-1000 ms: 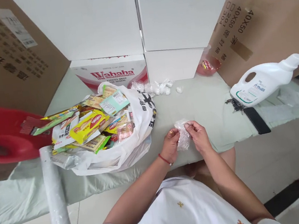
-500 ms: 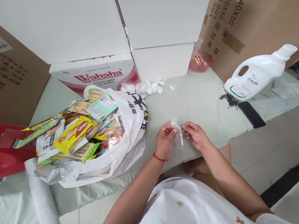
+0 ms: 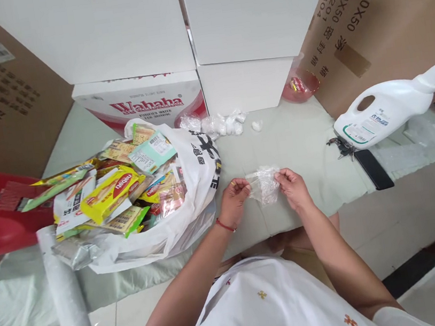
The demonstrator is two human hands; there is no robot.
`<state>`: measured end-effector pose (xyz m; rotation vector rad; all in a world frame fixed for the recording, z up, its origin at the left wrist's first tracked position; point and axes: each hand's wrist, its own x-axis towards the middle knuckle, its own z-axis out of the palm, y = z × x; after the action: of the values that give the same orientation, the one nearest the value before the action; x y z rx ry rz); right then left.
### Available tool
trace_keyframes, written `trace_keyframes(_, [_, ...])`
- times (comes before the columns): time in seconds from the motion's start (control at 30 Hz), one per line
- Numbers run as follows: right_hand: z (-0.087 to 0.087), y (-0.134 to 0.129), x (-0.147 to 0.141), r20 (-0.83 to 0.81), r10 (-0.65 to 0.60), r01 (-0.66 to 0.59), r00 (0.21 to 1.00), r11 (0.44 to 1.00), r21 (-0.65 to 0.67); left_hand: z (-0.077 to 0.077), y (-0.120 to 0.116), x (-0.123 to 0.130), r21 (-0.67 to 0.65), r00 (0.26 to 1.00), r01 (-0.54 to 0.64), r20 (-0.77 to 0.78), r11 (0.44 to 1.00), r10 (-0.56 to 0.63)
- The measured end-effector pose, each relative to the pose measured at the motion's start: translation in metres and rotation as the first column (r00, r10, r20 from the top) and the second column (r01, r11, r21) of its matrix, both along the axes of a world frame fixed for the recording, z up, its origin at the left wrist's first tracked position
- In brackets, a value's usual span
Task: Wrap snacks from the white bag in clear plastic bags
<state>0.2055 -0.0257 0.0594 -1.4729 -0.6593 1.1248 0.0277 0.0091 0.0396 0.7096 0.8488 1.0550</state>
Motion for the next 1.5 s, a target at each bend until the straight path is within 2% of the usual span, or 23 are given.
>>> trace_keyframes(0.1, [-0.002, 0.002, 0.006, 0.157, -0.006, -0.004, 0.988, 0.998, 0.066, -0.001, 0.004, -0.008, -0.084, 0.999, -0.019, 0.037, 0.996, 0.022])
trace_keyframes(0.2, [-0.003, 0.004, 0.004, 0.14, -0.02, 0.008, 0.99, 0.996, 0.084, 0.003, 0.0, -0.01, -0.194, 0.989, 0.105, 0.121, 0.975, -0.082])
trace_keyframes(0.3, [-0.006, 0.007, -0.001, 0.086, -0.032, 0.024, 0.996, 0.996, 0.091, 0.005, -0.008, -0.009, -0.166, 0.968, 0.248, 0.082, 0.955, -0.237])
trace_keyframes(0.37, [-0.007, 0.008, -0.001, 0.072, -0.053, 0.045, 0.996, 0.994, 0.104, 0.004, -0.01, -0.009, -0.107, 0.963, 0.27, 0.045, 0.957, -0.267])
trace_keyframes(0.53, [-0.006, 0.004, 0.002, -0.01, -0.077, 0.077, 0.997, 0.997, 0.016, 0.007, -0.008, -0.008, -0.058, 0.982, 0.089, 0.173, 0.994, -0.077])
trace_keyframes(0.63, [-0.007, 0.001, 0.001, -0.068, -0.061, 0.06, 0.996, 0.998, -0.022, 0.009, -0.007, -0.002, -0.055, 0.972, 0.044, 0.235, 0.998, -0.03])
trace_keyframes(0.73, [-0.009, -0.001, 0.001, -0.099, -0.084, 0.082, 0.992, 0.996, -0.03, 0.007, -0.007, 0.008, -0.015, 0.988, -0.012, 0.156, 1.0, 0.014])
trace_keyframes(0.83, [-0.007, -0.006, 0.001, -0.15, -0.1, 0.09, 0.984, 0.993, -0.071, 0.003, -0.005, 0.016, 0.017, 0.989, -0.13, 0.07, 0.991, 0.129])
trace_keyframes(0.9, [-0.004, -0.013, -0.001, -0.226, -0.066, 0.037, 0.972, 0.99, -0.133, 0.001, -0.003, 0.02, 0.003, 0.972, -0.233, 0.043, 0.972, 0.233])
trace_keyframes(0.97, [-0.002, -0.022, -0.004, -0.272, 0.01, -0.068, 0.962, 0.976, -0.208, 0.0, -0.002, 0.023, -0.012, 0.952, -0.305, 0.017, 0.952, 0.305])
trace_keyframes(1.03, [-0.001, -0.03, -0.007, -0.241, 0.091, -0.154, 0.966, 0.955, -0.255, -0.001, -0.001, 0.023, 0.008, 0.946, -0.323, -0.014, 0.946, 0.323])
trace_keyframes(1.1, [-0.001, -0.035, -0.007, -0.151, 0.131, -0.165, 0.98, 0.955, -0.246, -0.003, -0.002, 0.022, 0.063, 0.949, -0.305, -0.062, 0.95, 0.309])
trace_keyframes(1.2, [0.002, -0.036, -0.001, 0.035, 0.138, -0.13, 0.99, 0.978, -0.163, -0.007, -0.003, 0.018, 0.198, 0.937, -0.243, -0.204, 0.949, 0.283])
trace_keyframes(1.27, [0.007, -0.033, 0.003, 0.102, 0.147, -0.139, 0.984, 0.987, -0.086, -0.009, -0.002, 0.017, 0.25, 0.924, -0.21, -0.265, 0.945, 0.275])
trace_keyframes(1.37, [0.013, -0.031, 0.004, -0.044, 0.087, -0.087, 0.995, 0.996, 0.006, -0.011, 0.004, 0.02, 0.168, 0.935, -0.282, -0.174, 0.945, 0.31])
trace_keyframes(1.43, [0.012, -0.032, 0.002, -0.219, 0.007, -0.019, 0.976, 0.998, -0.053, -0.011, 0.008, 0.023, 0.101, 0.928, -0.351, -0.094, 0.931, 0.36])
trace_keyframes(1.5, [0.01, -0.036, -0.004, -0.376, -0.025, -0.046, 0.926, 0.983, -0.18, -0.01, 0.01, 0.026, 0.087, 0.919, -0.387, -0.053, 0.918, 0.392])
